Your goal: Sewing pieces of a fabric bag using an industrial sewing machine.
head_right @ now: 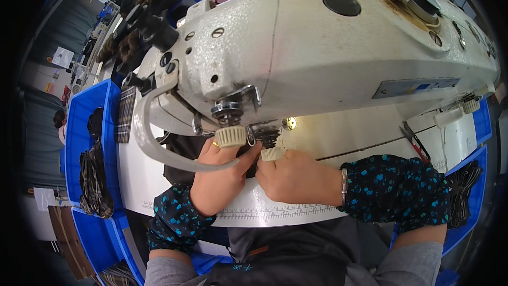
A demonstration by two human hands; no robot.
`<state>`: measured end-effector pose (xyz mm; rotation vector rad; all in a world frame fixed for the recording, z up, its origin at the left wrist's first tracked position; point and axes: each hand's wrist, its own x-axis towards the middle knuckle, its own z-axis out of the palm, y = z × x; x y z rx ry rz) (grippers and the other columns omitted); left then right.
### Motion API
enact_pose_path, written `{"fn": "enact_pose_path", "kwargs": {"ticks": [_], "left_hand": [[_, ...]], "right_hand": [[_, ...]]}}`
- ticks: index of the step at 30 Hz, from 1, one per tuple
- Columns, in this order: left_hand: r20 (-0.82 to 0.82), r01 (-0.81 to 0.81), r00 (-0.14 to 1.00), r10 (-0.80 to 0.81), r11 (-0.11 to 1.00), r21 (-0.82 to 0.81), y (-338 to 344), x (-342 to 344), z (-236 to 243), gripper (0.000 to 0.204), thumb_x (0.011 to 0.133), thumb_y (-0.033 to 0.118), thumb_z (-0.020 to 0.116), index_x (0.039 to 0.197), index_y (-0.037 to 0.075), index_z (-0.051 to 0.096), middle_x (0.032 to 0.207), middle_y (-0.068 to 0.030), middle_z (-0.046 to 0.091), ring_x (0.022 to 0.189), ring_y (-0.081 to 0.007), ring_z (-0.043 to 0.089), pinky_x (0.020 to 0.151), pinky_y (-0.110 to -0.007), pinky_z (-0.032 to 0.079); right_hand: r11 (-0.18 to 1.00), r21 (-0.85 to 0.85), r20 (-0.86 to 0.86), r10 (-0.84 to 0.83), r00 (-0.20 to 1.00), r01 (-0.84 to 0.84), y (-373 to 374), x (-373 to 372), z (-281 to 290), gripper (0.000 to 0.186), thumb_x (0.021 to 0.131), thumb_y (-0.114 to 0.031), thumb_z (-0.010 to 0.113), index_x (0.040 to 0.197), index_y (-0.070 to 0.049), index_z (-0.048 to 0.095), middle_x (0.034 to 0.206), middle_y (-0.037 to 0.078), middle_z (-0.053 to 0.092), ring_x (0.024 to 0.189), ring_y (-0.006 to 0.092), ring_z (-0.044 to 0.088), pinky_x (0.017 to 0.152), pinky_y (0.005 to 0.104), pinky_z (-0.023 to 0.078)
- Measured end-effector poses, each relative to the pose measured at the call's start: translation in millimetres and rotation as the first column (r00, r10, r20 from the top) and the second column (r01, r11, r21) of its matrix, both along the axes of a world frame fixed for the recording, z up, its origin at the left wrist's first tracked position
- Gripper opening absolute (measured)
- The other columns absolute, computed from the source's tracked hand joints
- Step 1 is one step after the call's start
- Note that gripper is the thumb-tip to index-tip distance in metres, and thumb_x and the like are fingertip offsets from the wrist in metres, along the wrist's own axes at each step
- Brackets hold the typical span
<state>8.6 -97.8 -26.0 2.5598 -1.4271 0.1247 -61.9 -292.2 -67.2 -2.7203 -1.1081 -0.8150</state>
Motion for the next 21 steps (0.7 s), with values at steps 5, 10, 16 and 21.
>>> {"fn": "enact_pose_path", "kwargs": {"ticks": [5, 10, 16, 21], "left_hand": [[0.083, 0.080, 0.993, -0.088, 0.992, 0.098, 0.4, -2.4, 2.7, 0.042, 0.084, 0.012, 0.061, 0.124, 0.008, 0.071, 0.112, -0.0040, 0.069, 0.106, -0.0244, 0.066, 0.103, -0.045, 0.046], [0.225, 0.060, 0.970, -0.090, 0.989, 0.137, -3.0, -9.7, -2.0, 0.041, 0.084, 0.015, 0.060, 0.123, 0.007, 0.071, 0.112, -0.0033, 0.069, 0.108, -0.0216, 0.064, 0.103, -0.046, 0.046], [0.275, 0.087, 0.955, -0.115, 0.990, 0.112, -5.6, -10.5, -10.4, 0.036, 0.084, 0.018, 0.060, 0.115, 0.002, 0.068, 0.103, -0.0063, 0.063, 0.102, -0.0230, 0.058, 0.107, -0.048, 0.043], [0.227, 0.068, 0.969, -0.094, 0.991, 0.117, -8.7, -7.7, -9.2, 0.038, 0.083, 0.016, 0.062, 0.119, 0.005, 0.071, 0.109, -0.0051, 0.064, 0.103, -0.0233, 0.063, 0.101, -0.047, 0.044]], "right_hand": [[0.997, -0.064, -0.019, 0.040, 0.999, -0.041, 1.0, -5.5, 0.2, 0.012, 0.073, -0.016, 0.065, 0.072, -0.005, 0.063, 0.068, 0.004, 0.052, 0.054, 0.0125, 0.053, 0.045, 0.0273, 0.041], [0.995, -0.089, 0.004, 0.045, 0.999, -0.045, 2.4, -6.3, 0.0, 0.011, 0.073, -0.016, 0.064, 0.071, -0.005, 0.063, 0.066, 0.003, 0.051, 0.054, 0.0124, 0.052, 0.044, 0.0273, 0.039], [0.995, -0.095, 0.007, 0.044, 0.999, -0.043, 2.6, -7.8, 2.4, 0.012, 0.073, -0.016, 0.063, 0.070, -0.005, 0.062, 0.065, 0.004, 0.051, 0.053, 0.0123, 0.051, 0.044, 0.0281, 0.038], [0.995, -0.086, 0.011, 0.056, 0.998, -0.055, 2.1, -5.6, -2.6, 0.012, 0.074, -0.016, 0.063, 0.073, -0.004, 0.063, 0.065, 0.003, 0.050, 0.053, 0.0127, 0.052, 0.044, 0.0282, 0.038]]}}
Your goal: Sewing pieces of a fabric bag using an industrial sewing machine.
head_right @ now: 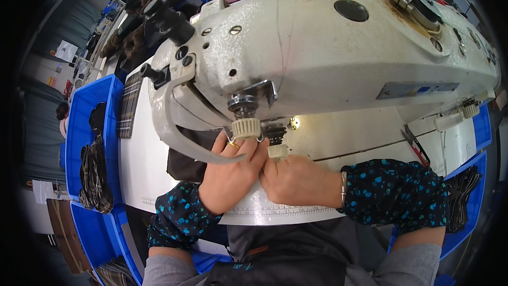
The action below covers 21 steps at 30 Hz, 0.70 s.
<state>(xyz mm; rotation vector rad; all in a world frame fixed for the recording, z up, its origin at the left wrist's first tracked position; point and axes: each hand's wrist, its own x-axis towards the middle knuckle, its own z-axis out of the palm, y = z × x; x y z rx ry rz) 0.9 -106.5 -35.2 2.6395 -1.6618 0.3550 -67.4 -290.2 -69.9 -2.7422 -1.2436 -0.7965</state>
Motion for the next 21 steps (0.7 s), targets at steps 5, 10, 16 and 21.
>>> {"fn": "enact_pose_path", "kwargs": {"ticks": [5, 10, 16, 21], "left_hand": [[-0.056, -0.033, 0.998, 0.028, 0.995, -0.092, -4.7, 10.6, -10.1, 0.035, 0.082, 0.015, 0.064, 0.115, 0.005, 0.073, 0.108, -0.0063, 0.065, 0.100, -0.0262, 0.062, 0.091, -0.044, 0.046], [-0.069, -0.072, 0.996, 0.064, 0.991, -0.113, 0.0, 11.3, -5.0, 0.036, 0.080, 0.014, 0.066, 0.115, 0.009, 0.074, 0.111, -0.0042, 0.067, 0.103, -0.0261, 0.064, 0.094, -0.044, 0.048], [-0.069, 0.012, 0.997, -0.021, 0.991, -0.130, 13.2, 10.3, 8.3, 0.034, 0.077, 0.014, 0.068, 0.110, 0.012, 0.076, 0.104, -0.0014, 0.069, 0.101, -0.0230, 0.065, 0.096, -0.045, 0.048], [-0.026, 0.087, 0.995, -0.093, 0.982, -0.170, 7.2, 10.9, 1.0, 0.033, 0.074, 0.013, 0.070, 0.106, 0.008, 0.077, 0.099, -0.0016, 0.066, 0.099, -0.0233, 0.065, 0.092, -0.043, 0.050]], "right_hand": [[0.998, 0.010, 0.058, -0.059, 0.997, 0.059, 0.4, 6.0, 1.4, 0.023, 0.076, -0.016, 0.064, 0.088, 0.002, 0.069, 0.076, 0.013, 0.065, 0.057, 0.0135, 0.058, 0.046, 0.0272, 0.042], [0.996, -0.005, 0.044, -0.085, 0.995, 0.086, -1.7, 4.6, 0.7, 0.025, 0.075, -0.016, 0.065, 0.089, 0.004, 0.070, 0.079, 0.014, 0.068, 0.056, 0.0129, 0.058, 0.046, 0.0264, 0.044], [0.999, 0.029, -0.084, -0.038, 0.996, 0.041, -1.5, -2.1, 6.4, 0.024, 0.075, -0.016, 0.065, 0.088, 0.003, 0.071, 0.073, 0.009, 0.064, 0.055, 0.0122, 0.058, 0.046, 0.0259, 0.043], [0.996, 0.092, -0.074, 0.018, 0.997, -0.012, 1.4, -3.7, -1.3, 0.022, 0.076, -0.015, 0.065, 0.086, 0.003, 0.070, 0.072, 0.010, 0.063, 0.052, 0.0124, 0.057, 0.043, 0.0264, 0.042]]}}
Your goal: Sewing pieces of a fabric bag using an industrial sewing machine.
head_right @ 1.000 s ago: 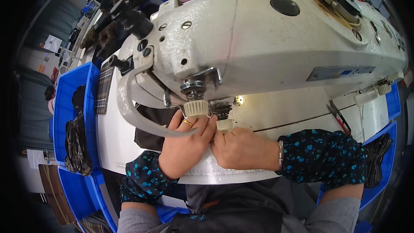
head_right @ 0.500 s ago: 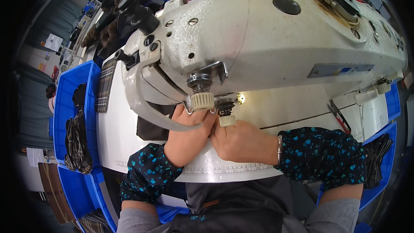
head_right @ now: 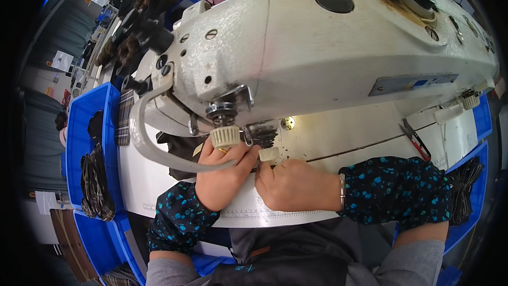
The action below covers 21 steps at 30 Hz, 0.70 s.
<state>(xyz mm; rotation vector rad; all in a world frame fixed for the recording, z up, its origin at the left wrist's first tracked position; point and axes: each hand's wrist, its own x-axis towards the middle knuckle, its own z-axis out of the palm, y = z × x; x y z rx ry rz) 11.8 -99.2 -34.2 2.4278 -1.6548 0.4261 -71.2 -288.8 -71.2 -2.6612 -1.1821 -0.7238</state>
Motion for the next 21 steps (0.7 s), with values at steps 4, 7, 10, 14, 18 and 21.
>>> {"fn": "enact_pose_path", "kwargs": {"ticks": [4, 7, 10, 14, 18, 21], "left_hand": [[-0.012, 0.027, 1.000, -0.026, 1.000, 0.010, -0.3, 2.1, -2.8, 0.035, 0.073, 0.013, 0.070, 0.108, 0.007, 0.076, 0.099, -0.0025, 0.065, 0.098, -0.0239, 0.064, 0.089, -0.042, 0.050], [0.002, 0.004, 1.000, -0.004, 1.000, 0.005, -2.9, 5.6, -4.9, 0.033, 0.074, 0.015, 0.070, 0.106, 0.008, 0.076, 0.099, -0.0022, 0.068, 0.096, -0.0234, 0.065, 0.082, -0.040, 0.049], [0.005, -0.029, 1.000, 0.029, 1.000, 0.009, -2.8, 14.9, -15.3, 0.028, 0.075, 0.016, 0.070, 0.102, 0.011, 0.076, 0.097, -0.0016, 0.070, 0.091, -0.0229, 0.067, 0.074, -0.040, 0.048], [0.074, -0.040, 0.996, 0.047, 0.996, -0.085, -5.0, 21.6, -18.1, 0.018, 0.078, 0.016, 0.065, 0.093, 0.009, 0.073, 0.086, 0.0003, 0.064, 0.085, -0.0205, 0.063, 0.081, -0.039, 0.048], [0.049, -0.080, 0.996, 0.079, 0.997, 0.021, -2.6, 20.7, -14.8, 0.017, 0.075, 0.015, 0.065, 0.090, 0.009, 0.071, 0.083, 0.0000, 0.064, 0.085, -0.0208, 0.064, 0.081, -0.040, 0.048], [-0.010, -0.080, 0.997, 0.080, 0.997, 0.002, -0.9, 22.2, -13.7, 0.016, 0.074, 0.014, 0.064, 0.088, 0.010, 0.070, 0.085, 0.0001, 0.065, 0.083, -0.0217, 0.066, 0.080, -0.040, 0.048]], "right_hand": [[1.000, 0.027, 0.020, 0.001, 1.000, -0.002, -0.1, 0.4, -1.7, 0.022, 0.076, -0.015, 0.064, 0.087, 0.003, 0.071, 0.073, 0.011, 0.064, 0.050, 0.0128, 0.056, 0.043, 0.0271, 0.043], [0.998, -0.016, 0.002, -0.054, 0.999, 0.054, -0.7, 2.6, 3.4, 0.026, 0.076, -0.014, 0.064, 0.092, 0.004, 0.071, 0.073, 0.010, 0.064, 0.050, 0.0128, 0.057, 0.043, 0.0275, 0.043], [0.991, -0.061, 0.015, -0.122, 0.992, 0.123, -2.7, 8.1, 5.0, 0.033, 0.076, -0.013, 0.063, 0.100, 0.007, 0.072, 0.071, 0.008, 0.065, 0.049, 0.0125, 0.058, 0.043, 0.0282, 0.044], [0.981, -0.037, 0.085, -0.188, 0.979, 0.191, -2.8, 15.7, -8.6, 0.042, 0.078, -0.012, 0.062, 0.112, 0.011, 0.071, 0.065, 0.006, 0.065, 0.046, 0.0130, 0.058, 0.043, 0.0298, 0.044], [0.986, 0.053, -0.052, -0.155, 0.987, 0.158, -4.2, 16.6, -15.3, 0.041, 0.079, -0.011, 0.062, 0.113, 0.011, 0.070, 0.063, 0.007, 0.065, 0.045, 0.0148, 0.060, 0.043, 0.0310, 0.045], [0.985, 0.052, -0.020, -0.164, 0.986, 0.165, -3.1, 18.7, -15.1, 0.042, 0.079, -0.011, 0.062, 0.113, 0.011, 0.070, 0.062, 0.007, 0.065, 0.045, 0.0156, 0.060, 0.043, 0.0316, 0.045]]}}
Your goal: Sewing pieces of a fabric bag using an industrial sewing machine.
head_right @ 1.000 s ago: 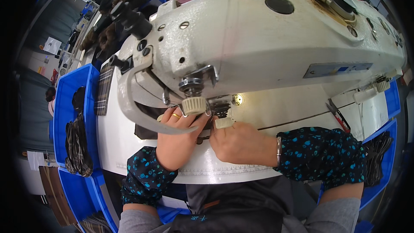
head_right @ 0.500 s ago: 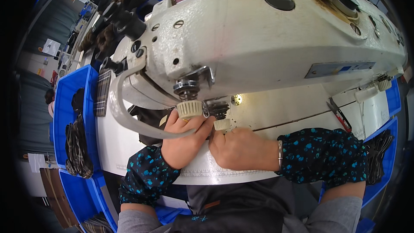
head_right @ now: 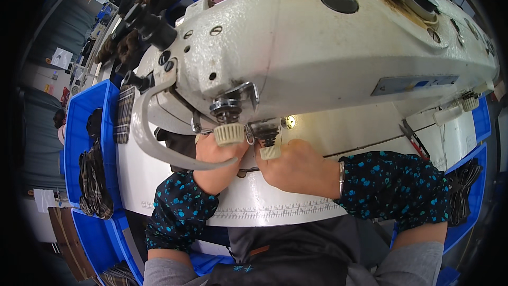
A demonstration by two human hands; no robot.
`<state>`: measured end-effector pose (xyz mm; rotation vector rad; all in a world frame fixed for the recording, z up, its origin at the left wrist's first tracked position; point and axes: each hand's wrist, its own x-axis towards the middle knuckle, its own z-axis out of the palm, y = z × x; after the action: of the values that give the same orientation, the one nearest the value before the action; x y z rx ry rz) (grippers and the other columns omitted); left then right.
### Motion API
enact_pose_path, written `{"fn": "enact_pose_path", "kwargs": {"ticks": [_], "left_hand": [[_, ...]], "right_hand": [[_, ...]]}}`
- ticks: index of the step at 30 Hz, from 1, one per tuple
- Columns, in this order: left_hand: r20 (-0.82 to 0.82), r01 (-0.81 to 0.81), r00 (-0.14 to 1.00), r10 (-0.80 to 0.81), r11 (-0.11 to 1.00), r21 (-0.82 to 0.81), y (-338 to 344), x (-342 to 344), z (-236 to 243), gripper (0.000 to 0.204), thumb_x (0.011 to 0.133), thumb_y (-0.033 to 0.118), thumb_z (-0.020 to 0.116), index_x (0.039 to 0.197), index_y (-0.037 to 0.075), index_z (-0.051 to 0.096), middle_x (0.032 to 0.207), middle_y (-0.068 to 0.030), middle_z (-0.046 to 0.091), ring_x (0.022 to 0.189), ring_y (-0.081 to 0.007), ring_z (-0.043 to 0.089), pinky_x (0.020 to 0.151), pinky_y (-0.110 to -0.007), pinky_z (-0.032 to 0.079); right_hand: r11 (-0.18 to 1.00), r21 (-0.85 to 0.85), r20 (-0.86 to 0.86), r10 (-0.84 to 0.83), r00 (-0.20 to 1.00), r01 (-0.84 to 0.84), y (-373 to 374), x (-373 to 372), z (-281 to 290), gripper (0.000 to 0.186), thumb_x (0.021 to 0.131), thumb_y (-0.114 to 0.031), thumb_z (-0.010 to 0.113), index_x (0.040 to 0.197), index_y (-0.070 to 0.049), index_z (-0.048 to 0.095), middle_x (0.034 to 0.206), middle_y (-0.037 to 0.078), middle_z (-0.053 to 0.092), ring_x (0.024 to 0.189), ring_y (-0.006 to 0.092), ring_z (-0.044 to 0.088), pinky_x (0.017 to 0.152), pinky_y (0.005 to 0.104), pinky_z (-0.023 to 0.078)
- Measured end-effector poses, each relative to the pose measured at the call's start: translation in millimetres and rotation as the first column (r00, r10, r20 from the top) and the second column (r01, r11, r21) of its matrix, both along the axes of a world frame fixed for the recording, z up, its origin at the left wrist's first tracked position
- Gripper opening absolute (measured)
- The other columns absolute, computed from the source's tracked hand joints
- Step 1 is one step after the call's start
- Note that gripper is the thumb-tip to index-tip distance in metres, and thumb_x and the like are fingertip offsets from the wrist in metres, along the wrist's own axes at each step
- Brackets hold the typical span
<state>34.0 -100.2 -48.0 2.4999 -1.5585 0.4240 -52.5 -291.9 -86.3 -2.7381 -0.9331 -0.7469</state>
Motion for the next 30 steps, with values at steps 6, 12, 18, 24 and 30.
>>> {"fn": "enact_pose_path", "kwargs": {"ticks": [6, 12, 18, 24, 30], "left_hand": [[0.007, 0.005, 1.000, -0.005, 1.000, -0.022, 2.0, 0.1, 6.0, 0.016, 0.075, 0.014, 0.065, 0.089, 0.009, 0.070, 0.081, -0.0021, 0.067, 0.084, -0.0219, 0.067, 0.077, -0.040, 0.049], [-0.125, -0.068, 0.989, 0.078, 0.994, 0.081, 6.1, 5.3, 5.6, 0.014, 0.075, 0.016, 0.066, 0.086, 0.009, 0.072, 0.076, -0.0059, 0.067, 0.074, -0.0247, 0.069, 0.070, -0.039, 0.052], [-0.092, -0.059, 0.994, 0.063, 0.997, 0.050, 2.9, 2.6, 9.3, 0.010, 0.071, 0.016, 0.071, 0.077, 0.008, 0.071, 0.074, -0.0071, 0.067, 0.072, -0.0273, 0.069, 0.072, -0.039, 0.055], [-0.138, -0.096, 0.983, 0.117, 0.984, 0.148, 7.7, 7.2, 3.9, 0.013, 0.073, 0.017, 0.070, 0.081, 0.007, 0.073, 0.076, -0.0066, 0.067, 0.076, -0.0272, 0.069, 0.071, -0.039, 0.055], [0.062, 0.083, 0.994, -0.089, 0.991, 0.103, 17.0, 14.8, 17.4, 0.021, 0.082, 0.017, 0.064, 0.100, 0.011, 0.073, 0.093, -0.0086, 0.064, 0.078, -0.0271, 0.066, 0.074, -0.040, 0.053]], "right_hand": [[1.000, 0.008, -0.048, 0.015, 0.999, -0.015, -2.1, -1.6, 4.2, 0.042, 0.079, -0.013, 0.063, 0.113, 0.010, 0.070, 0.061, 0.006, 0.064, 0.047, 0.0153, 0.062, 0.044, 0.0313, 0.046], [1.000, -0.023, -0.020, 0.021, 1.000, -0.021, -4.4, -2.6, 10.8, 0.042, 0.077, -0.013, 0.064, 0.112, 0.009, 0.071, 0.058, 0.005, 0.062, 0.049, 0.0151, 0.062, 0.045, 0.0312, 0.047], [1.000, -0.018, -0.046, 0.019, 0.999, -0.020, -3.2, -1.8, 8.7, 0.040, 0.076, -0.013, 0.065, 0.109, 0.008, 0.071, 0.055, 0.005, 0.059, 0.047, 0.0168, 0.062, 0.045, 0.0320, 0.046], [1.000, -0.026, -0.027, 0.002, 1.000, -0.002, -0.7, -3.6, 11.2, 0.029, 0.076, -0.013, 0.065, 0.098, 0.004, 0.071, 0.053, 0.003, 0.055, 0.046, 0.0178, 0.060, 0.044, 0.0334, 0.045], [1.000, 0.010, -0.012, 0.008, 1.000, -0.008, 0.2, -0.4, 10.3, 0.009, 0.079, -0.012, 0.065, 0.075, -0.007, 0.058, 0.053, 0.001, 0.052, 0.046, 0.0188, 0.060, 0.044, 0.0343, 0.044]]}}
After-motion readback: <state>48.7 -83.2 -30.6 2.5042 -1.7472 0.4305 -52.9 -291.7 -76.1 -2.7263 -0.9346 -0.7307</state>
